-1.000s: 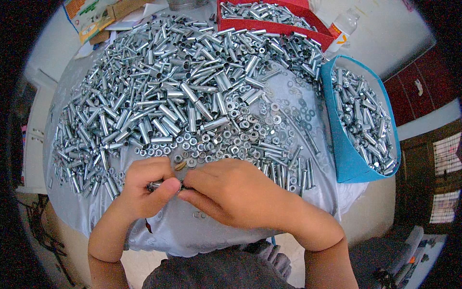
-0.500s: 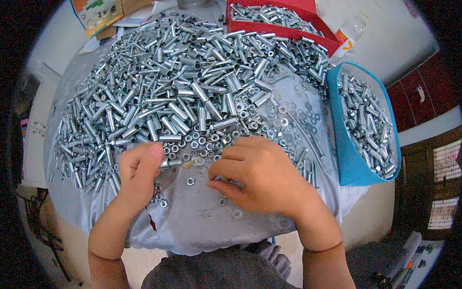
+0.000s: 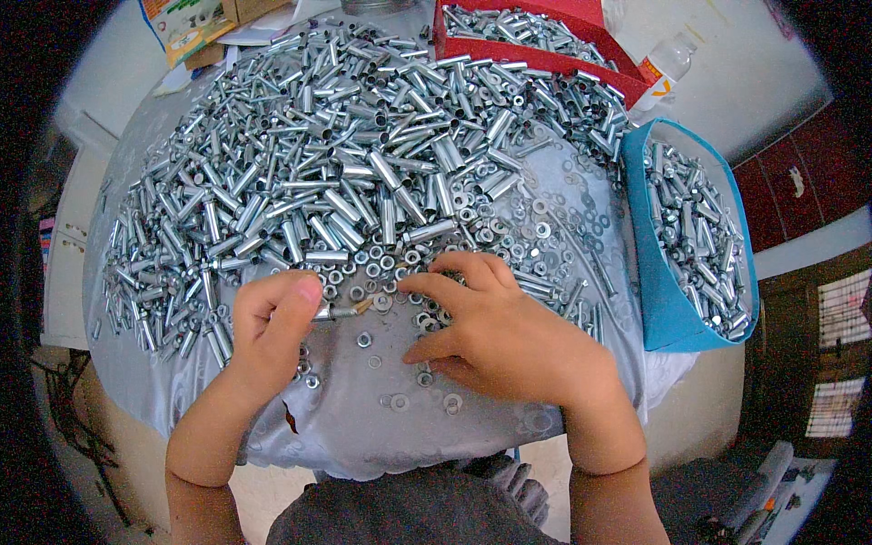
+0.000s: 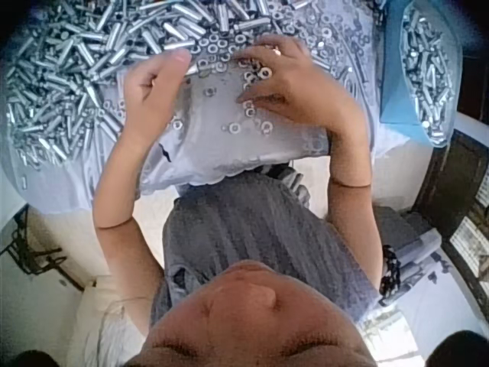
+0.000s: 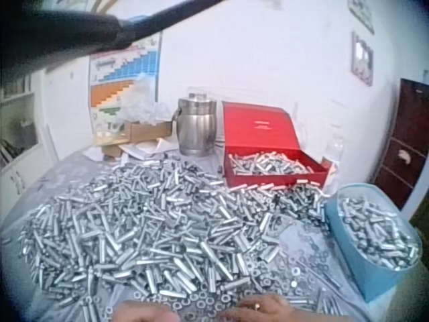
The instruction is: The person sits at a table covered with a large pile of metal bolts and washers. They repeatedly pick up a bolt and a washer, thread the washer onto the bolt, and place the assembled unit into a blue container. The task is performed continuously by hand throughout the clip.
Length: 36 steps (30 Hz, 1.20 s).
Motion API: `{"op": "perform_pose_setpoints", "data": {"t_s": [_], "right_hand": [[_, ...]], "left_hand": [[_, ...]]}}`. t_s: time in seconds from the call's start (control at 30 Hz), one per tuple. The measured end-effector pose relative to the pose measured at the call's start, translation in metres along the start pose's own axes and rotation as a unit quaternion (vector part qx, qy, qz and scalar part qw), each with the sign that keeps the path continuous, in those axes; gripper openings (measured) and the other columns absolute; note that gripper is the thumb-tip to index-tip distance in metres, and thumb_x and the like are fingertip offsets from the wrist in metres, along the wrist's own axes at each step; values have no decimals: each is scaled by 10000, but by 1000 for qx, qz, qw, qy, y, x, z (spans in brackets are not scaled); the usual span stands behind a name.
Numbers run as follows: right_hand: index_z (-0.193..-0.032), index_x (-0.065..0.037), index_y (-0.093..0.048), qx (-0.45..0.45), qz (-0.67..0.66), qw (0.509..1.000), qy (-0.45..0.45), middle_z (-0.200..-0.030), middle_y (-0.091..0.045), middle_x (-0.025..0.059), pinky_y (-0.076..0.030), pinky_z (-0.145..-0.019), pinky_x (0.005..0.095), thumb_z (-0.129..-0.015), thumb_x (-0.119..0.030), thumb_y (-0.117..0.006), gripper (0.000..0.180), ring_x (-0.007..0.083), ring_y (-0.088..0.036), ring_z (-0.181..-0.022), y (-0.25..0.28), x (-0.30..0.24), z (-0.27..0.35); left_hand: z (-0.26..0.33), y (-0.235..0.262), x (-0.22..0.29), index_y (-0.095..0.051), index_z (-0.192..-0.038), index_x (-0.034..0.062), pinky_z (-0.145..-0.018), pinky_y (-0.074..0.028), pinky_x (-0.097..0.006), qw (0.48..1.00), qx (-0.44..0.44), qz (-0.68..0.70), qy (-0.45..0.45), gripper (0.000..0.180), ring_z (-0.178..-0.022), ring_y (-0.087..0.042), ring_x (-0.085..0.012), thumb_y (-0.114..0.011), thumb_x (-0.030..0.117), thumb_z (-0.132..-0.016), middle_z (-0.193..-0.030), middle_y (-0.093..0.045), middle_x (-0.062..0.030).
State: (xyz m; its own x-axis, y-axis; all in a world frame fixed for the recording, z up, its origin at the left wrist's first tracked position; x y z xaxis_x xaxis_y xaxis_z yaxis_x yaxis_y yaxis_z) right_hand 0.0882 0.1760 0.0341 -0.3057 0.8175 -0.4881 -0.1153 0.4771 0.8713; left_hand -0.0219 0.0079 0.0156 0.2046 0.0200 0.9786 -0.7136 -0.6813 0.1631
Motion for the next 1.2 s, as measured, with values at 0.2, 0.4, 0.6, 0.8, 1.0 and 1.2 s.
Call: {"op": "perform_pose_setpoints", "data": {"t_s": [0.2, 0.4, 0.6, 0.8, 1.0, 1.2], "right_hand": [[-817, -152, -687, 12, -20, 1000, 9, -1171, -493, 75, -322, -932, 410, -671, -161, -646, 152, 305, -388, -1109, -1, -2, -3], [-799, -144, -688, 15, 7, 1000, -8, -1169, -497, 76, -331, -925, 404, -669, -169, -650, 138, 297, -392, -1107, -2, -1, -2], [-772, -130, -684, 10, 20, 1000, -3, -1159, -505, 80, -339, -925, 397, -663, -172, -636, 126, 293, -402, -1110, -2, -1, -2], [-745, -94, -663, 13, 11, 1000, 6, -1137, -513, 103, -353, -915, 394, -669, -149, -615, 105, 297, -418, -1099, -5, -1, -2], [-758, -82, -656, 9, -3, 1000, 15, -1124, -513, 119, -359, -909, 394, -680, -147, -609, 112, 301, -420, -1093, -3, -2, -1], [-791, -88, -666, 3, -25, 999, 33, -1156, -493, 121, -354, -911, 409, -663, -160, -634, 150, 315, -413, -1101, -2, -5, -3]], "left_hand": [[0, 0, 0, -463, -588, -32, -451, -281, -256, 1000, 4, 1, -8, 314, -497, -352, -61, -495, 117, -862, -514, -419, -15], [0, 0, -2, -470, -592, -32, -453, -284, -261, 1000, 4, -10, -9, 305, -494, -357, -66, -497, 115, -858, -514, -423, -26], [0, -2, -4, -469, -592, -32, -451, -282, -262, 1000, 7, -10, -4, 306, -493, -356, -72, -500, 118, -857, -515, -419, -29], [-2, -1, -4, -471, -595, -33, -450, -283, -261, 999, -1, -23, -22, 301, -494, -359, -72, -504, 116, -854, -515, -420, -30], [-1, -2, -5, -471, -597, -35, -451, -285, -261, 999, 4, -32, -24, 297, -491, -362, -75, -503, 113, -853, -517, -423, -33], [-1, -1, -6, -482, -602, -29, -451, -292, -263, 999, -4, -38, -22, 290, -491, -372, -79, -502, 116, -853, -518, -426, -36]]}}
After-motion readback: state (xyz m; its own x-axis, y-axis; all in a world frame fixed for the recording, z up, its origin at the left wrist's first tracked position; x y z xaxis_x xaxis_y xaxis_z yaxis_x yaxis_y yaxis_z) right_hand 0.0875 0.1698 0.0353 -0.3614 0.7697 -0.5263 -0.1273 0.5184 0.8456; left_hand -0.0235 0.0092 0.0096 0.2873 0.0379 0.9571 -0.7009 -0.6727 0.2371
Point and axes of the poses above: each hand's wrist, its own z-axis away from the middle knuckle, its own y-axis out of the back of the hand, x = y × z, the point moved 2 cm from there along -z, towards the middle knuckle
